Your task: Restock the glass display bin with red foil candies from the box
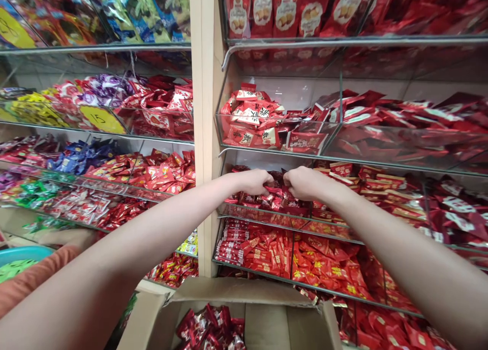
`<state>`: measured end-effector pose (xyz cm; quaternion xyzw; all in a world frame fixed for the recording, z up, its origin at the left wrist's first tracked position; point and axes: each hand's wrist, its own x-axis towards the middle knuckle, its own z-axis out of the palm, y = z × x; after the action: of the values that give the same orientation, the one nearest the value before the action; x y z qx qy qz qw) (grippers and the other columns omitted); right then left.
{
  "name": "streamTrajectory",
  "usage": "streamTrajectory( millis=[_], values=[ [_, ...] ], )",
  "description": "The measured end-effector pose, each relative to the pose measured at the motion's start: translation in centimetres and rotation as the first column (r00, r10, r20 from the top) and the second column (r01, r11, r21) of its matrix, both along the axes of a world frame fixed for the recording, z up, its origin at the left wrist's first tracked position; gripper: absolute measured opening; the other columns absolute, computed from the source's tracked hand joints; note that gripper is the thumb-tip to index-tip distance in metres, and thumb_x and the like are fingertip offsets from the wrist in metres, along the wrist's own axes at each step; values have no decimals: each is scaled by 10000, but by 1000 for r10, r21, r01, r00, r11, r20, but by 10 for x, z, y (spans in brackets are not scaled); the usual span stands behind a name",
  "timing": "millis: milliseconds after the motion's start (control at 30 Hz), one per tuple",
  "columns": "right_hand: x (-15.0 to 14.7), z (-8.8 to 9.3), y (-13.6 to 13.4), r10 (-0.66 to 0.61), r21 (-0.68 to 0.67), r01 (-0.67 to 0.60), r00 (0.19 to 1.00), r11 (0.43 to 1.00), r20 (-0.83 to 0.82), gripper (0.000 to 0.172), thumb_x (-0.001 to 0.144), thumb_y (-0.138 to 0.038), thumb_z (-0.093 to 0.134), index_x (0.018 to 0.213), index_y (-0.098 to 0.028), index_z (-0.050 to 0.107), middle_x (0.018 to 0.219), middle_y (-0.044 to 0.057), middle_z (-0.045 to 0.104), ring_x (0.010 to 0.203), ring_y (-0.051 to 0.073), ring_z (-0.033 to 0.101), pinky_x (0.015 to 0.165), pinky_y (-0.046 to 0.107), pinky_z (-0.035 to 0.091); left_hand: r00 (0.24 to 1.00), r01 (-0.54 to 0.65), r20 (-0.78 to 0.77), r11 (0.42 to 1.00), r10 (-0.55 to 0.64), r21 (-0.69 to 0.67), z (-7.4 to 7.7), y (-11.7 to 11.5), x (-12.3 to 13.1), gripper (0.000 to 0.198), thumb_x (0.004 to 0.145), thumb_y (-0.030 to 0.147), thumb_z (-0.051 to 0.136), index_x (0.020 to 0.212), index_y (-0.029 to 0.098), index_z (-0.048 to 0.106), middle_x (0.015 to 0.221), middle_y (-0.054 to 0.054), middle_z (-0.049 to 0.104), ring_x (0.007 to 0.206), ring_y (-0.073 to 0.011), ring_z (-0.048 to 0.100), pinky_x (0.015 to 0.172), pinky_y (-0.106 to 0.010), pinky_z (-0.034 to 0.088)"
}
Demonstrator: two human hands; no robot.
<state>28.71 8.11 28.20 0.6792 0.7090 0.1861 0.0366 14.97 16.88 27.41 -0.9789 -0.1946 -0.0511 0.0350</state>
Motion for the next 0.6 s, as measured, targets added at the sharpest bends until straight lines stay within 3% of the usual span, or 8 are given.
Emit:
streamTrajectory(
  millis=[200, 300, 400, 600],
  values=[
    [2, 10, 1, 102, -47, -105, 994, 993, -47, 196, 683, -124, 478, 756, -203, 643, 724, 53, 670, 661, 157, 606, 533, 227, 380, 998, 8, -64, 998, -12, -62, 6, -6, 3, 312, 658, 354, 568, 907, 171, 604, 815, -23, 675, 623, -123, 556, 535, -205, 393],
    [5, 13, 1, 45, -2, -45, 999, 999, -6, 198, 696, -142, 478, 784, -194, 648, 744, 79, 669, 677, 179, 616, 541, 242, 385, 995, 40, -89, 996, -48, -82, 6, -9, 11, 355, 658, 351, 565, 968, 180, 596, 920, -31, 672, 717, -133, 576, 595, -206, 419],
    [4, 10, -1, -44, 10, 43, 999, 999, 31, 218, 704, -159, 471, 839, -175, 641, 812, 123, 670, 730, 220, 627, 530, 261, 396, 990, 67, -123, 997, -72, -38, 1, -13, 20, 314, 646, 313, 570, 936, 206, 625, 863, -20, 682, 677, -142, 573, 580, -226, 415],
    [-1, 2, -7, -96, 18, 95, 992, 995, 80, 267, 733, -183, 423, 908, -143, 621, 876, 171, 660, 792, 255, 628, 535, 283, 421, 994, -35, -99, 999, 38, 34, -7, -21, 32, 269, 606, 330, 613, 827, 186, 664, 773, -62, 679, 648, -188, 577, 530, -265, 391]
  ],
)
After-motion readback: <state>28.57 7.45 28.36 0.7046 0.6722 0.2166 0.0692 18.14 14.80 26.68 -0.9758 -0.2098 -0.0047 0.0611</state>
